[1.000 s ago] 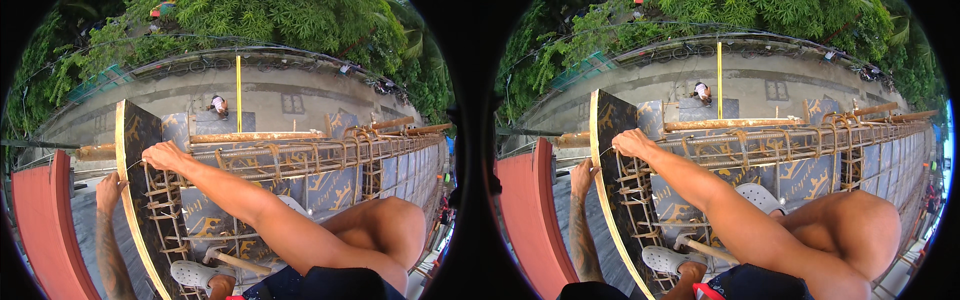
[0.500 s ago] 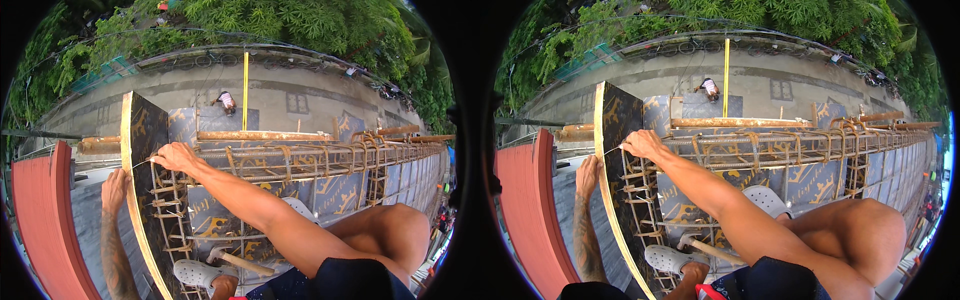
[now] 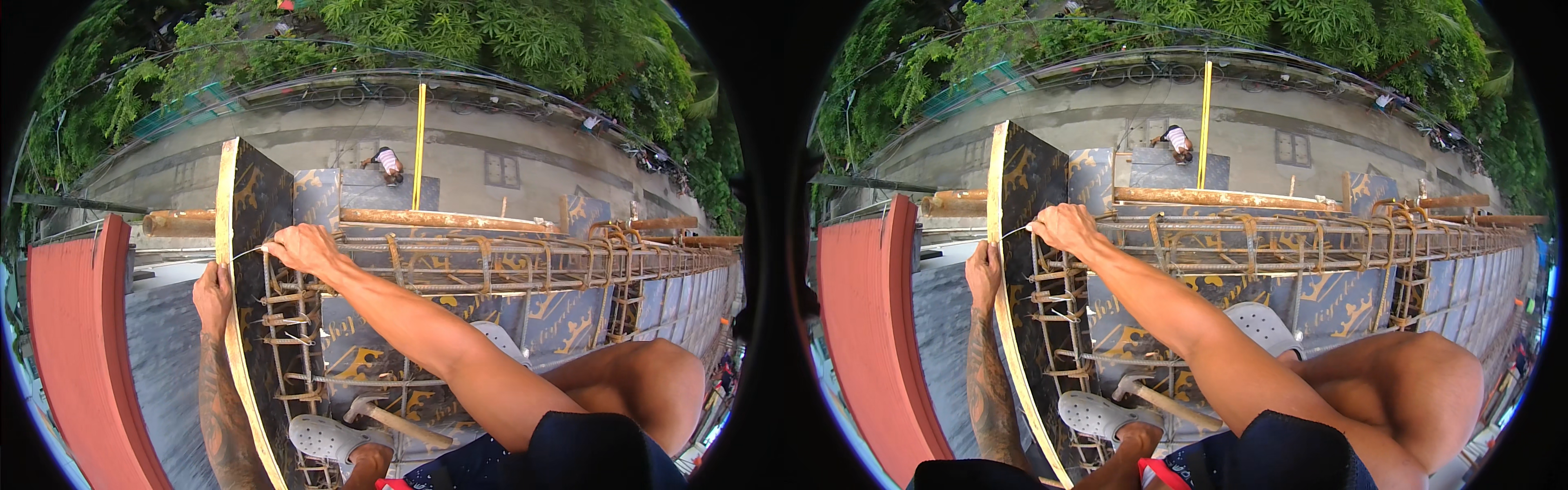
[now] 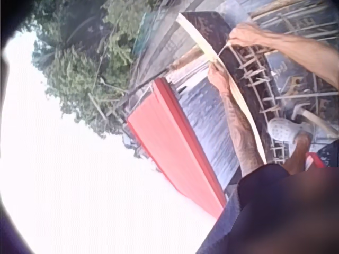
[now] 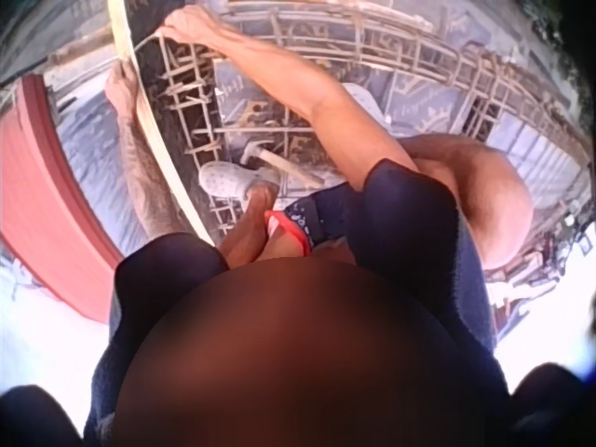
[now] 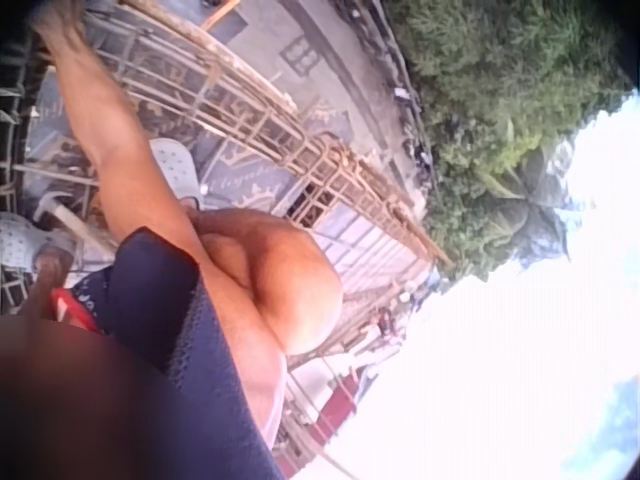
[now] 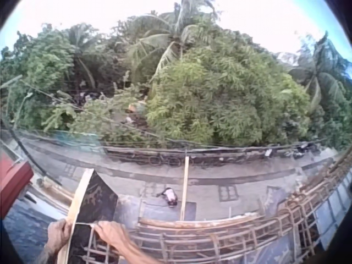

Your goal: The person positions a wooden plank on a bamboo scaffolding structure and secures it by tying wire around the bamboo poles. The person adjusts the plank and tightens the wire to ensure stability.

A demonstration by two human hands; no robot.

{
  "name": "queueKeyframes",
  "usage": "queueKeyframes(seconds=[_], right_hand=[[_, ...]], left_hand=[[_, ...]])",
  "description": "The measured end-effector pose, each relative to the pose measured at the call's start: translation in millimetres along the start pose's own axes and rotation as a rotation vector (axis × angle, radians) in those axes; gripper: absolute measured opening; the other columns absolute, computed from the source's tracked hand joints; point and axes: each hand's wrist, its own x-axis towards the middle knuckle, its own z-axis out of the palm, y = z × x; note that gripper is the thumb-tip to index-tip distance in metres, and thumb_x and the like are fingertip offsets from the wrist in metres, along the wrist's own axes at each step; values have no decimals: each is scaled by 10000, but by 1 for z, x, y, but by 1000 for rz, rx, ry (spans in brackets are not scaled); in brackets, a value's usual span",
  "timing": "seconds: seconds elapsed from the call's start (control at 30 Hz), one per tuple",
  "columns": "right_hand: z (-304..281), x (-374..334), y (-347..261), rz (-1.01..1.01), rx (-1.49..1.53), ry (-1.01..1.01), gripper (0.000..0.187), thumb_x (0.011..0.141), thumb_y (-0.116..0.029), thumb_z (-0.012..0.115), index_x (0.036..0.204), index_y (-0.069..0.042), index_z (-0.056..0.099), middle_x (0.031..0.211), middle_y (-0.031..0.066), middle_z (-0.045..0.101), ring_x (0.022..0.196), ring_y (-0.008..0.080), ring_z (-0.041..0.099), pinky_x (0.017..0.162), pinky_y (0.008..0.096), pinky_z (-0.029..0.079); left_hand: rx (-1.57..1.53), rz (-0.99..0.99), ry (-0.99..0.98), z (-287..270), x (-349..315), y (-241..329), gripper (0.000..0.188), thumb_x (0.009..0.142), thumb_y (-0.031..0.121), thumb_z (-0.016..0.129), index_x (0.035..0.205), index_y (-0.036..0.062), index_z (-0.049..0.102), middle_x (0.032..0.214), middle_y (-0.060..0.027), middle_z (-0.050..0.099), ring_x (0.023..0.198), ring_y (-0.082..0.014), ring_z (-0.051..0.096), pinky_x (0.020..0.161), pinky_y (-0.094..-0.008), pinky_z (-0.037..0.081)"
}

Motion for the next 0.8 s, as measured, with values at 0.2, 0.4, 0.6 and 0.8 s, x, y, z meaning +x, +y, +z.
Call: queueKeyframes(seconds=[0.2,0.4,0.6,0.8], right_hand=[[12,-11,-2,-4,-16,96,469,971,-473,620,818,-45,734,730,220,700,705,433,695,651,519,549],[15,-22,0,-65,-38,131,459,985,-452,611,804,-47,726,702,208,696,672,418,696,621,508,553],[8,-9,9,-106,-84,44,470,985,-458,604,790,-47,722,716,207,699,700,421,701,655,524,547],[14,-7,14,-103,-91,34,498,984,-498,587,840,-52,755,758,208,722,729,410,719,653,513,556]], left_hand=[[131,-518,109,22,0,20,355,942,343,541,931,34,714,929,-291,708,895,-539,647,779,-590,507],[56,-799,28,11,18,28,409,880,367,565,993,31,767,1058,-295,715,1016,-504,664,865,-543,522],[317,97,22,-25,-1,20,202,929,212,662,1023,36,628,989,-176,630,928,-393,629,754,-493,524],[388,316,-144,-35,3,-2,122,924,139,667,1002,62,614,994,-117,579,954,-323,574,772,-436,509]])
